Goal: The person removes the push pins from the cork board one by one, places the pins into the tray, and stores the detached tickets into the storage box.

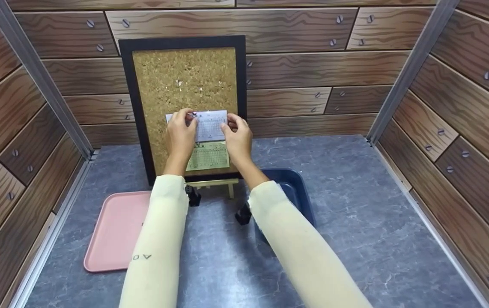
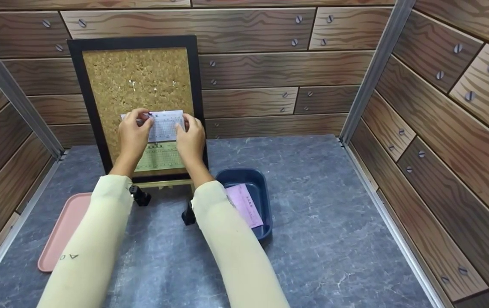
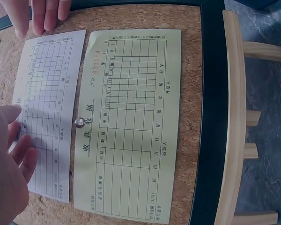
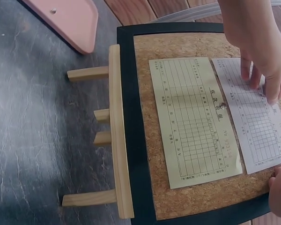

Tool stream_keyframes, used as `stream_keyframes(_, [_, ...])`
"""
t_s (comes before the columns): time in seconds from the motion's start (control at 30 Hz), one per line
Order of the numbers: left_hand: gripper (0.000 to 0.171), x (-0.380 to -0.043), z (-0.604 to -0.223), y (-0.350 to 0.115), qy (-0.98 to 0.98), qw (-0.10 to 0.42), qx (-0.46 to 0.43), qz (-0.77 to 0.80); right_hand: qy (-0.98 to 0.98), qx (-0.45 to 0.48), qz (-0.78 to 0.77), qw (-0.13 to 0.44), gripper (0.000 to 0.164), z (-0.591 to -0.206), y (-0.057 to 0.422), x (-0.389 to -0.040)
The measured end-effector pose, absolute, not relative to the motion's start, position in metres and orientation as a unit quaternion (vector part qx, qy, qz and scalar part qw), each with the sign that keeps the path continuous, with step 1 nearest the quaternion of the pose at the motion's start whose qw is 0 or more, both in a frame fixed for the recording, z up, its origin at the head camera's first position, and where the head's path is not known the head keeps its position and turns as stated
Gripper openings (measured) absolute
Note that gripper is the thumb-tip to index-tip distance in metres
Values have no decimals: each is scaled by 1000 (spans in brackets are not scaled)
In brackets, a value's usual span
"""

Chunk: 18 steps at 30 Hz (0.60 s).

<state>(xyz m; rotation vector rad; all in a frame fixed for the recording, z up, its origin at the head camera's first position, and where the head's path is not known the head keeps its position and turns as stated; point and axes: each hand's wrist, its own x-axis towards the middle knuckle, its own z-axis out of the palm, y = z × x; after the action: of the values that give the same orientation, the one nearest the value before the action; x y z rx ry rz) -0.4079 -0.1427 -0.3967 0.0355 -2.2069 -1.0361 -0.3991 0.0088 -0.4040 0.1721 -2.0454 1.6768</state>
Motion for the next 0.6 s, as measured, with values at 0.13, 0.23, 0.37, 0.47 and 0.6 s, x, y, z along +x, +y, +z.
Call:
stream_keyframes(0.13, [22, -409, -397, -143, -849, 346, 13, -400, -742, 61, 623, 239, 32, -405, 7, -399])
stream_keyframes(0.23, [21, -409, -397, -143, -846, 346, 12, -406, -732, 65, 638, 232, 32, -405, 6, -400])
stream_keyframes(0.37, [20, -409, -397, -143, -841, 346, 11, -415, -727, 69, 645, 225, 31, -406, 6, -401])
stream_keyframes(0.47, [20, -410, -397, -143, -842, 344, 12, -415, -727, 73, 645, 223, 31, -405, 5, -401])
stream_keyframes(0.6, [20, -410, -396, -144, -847, 339, 14, -409, -732, 86, 639, 219, 36, -404, 3, -403])
